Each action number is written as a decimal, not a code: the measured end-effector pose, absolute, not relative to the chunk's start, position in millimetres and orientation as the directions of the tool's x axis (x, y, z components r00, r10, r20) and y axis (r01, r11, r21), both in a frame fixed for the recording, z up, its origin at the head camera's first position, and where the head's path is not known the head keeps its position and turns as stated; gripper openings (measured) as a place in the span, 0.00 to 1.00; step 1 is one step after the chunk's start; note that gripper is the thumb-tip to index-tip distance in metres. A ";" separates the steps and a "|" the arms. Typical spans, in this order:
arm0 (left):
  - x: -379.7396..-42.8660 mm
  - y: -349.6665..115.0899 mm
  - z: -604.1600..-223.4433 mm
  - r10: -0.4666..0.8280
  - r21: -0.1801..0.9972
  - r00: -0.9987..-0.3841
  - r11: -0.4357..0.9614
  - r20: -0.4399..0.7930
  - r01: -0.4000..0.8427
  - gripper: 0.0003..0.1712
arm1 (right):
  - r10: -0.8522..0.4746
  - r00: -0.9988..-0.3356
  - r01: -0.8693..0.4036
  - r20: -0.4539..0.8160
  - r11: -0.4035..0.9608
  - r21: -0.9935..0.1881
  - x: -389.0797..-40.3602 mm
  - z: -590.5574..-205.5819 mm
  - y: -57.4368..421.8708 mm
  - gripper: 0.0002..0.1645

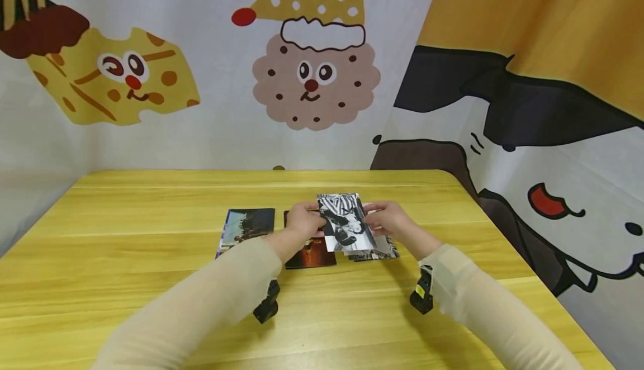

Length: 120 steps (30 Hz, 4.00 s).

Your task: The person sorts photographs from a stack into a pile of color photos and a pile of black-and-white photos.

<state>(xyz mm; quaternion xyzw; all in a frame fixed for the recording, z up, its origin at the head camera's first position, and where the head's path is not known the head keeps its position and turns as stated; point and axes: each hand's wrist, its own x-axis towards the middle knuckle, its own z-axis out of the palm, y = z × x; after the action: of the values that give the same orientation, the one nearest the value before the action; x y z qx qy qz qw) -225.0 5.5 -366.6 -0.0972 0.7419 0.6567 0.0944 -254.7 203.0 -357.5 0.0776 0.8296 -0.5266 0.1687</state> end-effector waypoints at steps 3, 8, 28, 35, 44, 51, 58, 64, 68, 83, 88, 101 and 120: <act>-225.7 9.9 -366.6 -0.007 0.957 -0.964 0.111 -0.267 -0.266 0.28 | -0.031 -0.927 0.322 -0.373 0.442 -0.837 -255.1 -358.9 208.6 0.27; -228.6 16.3 -368.7 0.010 0.958 -0.962 0.095 -0.274 -0.272 0.28 | -0.034 -0.927 0.316 -0.373 0.465 -0.827 -254.8 -361.5 216.9 0.27; -233.4 31.0 -369.0 0.154 0.941 -0.928 0.059 -0.338 -0.333 0.28 | 0.007 -0.936 0.311 -0.352 0.488 -0.816 -257.7 -365.1 236.3 0.26; -230.9 26.1 -366.8 0.186 0.952 -0.935 0.110 -0.301 -0.284 0.26 | 0.078 -0.941 0.323 -0.328 0.489 -0.810 -256.7 -363.9 239.3 0.26; -229.9 -8.8 -360.3 0.130 0.962 -0.956 0.112 -0.263 -0.249 0.26 | 0.035 -0.938 0.320 -0.345 0.474 -0.820 -257.1 -362.5 222.5 0.25; -229.1 -35.6 -360.3 0.099 0.954 -0.956 0.151 -0.275 -0.259 0.27 | 0.015 -0.927 0.331 -0.375 0.502 -0.799 -259.5 -360.6 198.6 0.24; -227.5 -56.3 -364.1 0.048 0.938 -0.953 0.196 -0.301 -0.286 0.32 | -0.025 -0.932 0.301 -0.361 0.500 -0.812 -260.2 -359.5 174.6 0.24; -224.0 -66.8 -369.6 0.010 0.916 -0.946 0.252 -0.324 -0.312 0.35 | -0.123 -0.913 0.286 -0.390 0.490 -0.824 -255.5 -363.7 160.4 0.24; -222.6 -70.9 -371.9 0.000 0.910 -0.943 0.262 -0.333 -0.322 0.33 | -0.172 -0.893 0.293 -0.416 0.478 -0.828 -252.2 -366.7 153.4 0.24; -218.4 -67.3 -378.4 0.018 0.920 -0.943 0.228 -0.331 -0.319 0.29 | -0.184 -0.876 0.328 -0.445 0.448 -0.832 -251.1 -370.6 145.4 0.27; -217.4 -66.5 -378.0 0.012 0.917 -0.941 0.227 -0.338 -0.327 0.29 | -0.191 -0.875 0.331 -0.444 0.434 -0.838 -250.9 -371.3 145.1 0.27; -217.8 -62.4 -377.9 -0.085 0.905 -0.939 0.249 -0.333 -0.343 0.19 | -0.158 -0.875 0.389 -0.457 0.332 -0.859 -249.1 -373.0 145.0 0.26; -221.9 -62.9 -376.5 -0.007 0.949 -0.951 0.054 -0.310 -0.310 0.27 | -0.138 -0.906 0.331 -0.399 0.353 -0.875 -247.3 -371.9 145.2 0.31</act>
<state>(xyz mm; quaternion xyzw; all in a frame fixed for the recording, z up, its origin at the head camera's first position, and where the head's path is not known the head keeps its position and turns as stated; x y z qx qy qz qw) -221.9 -62.9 -376.5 -0.1105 0.7171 0.6790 0.1117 -247.3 145.2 -371.9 0.0607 0.7958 -0.5655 0.2077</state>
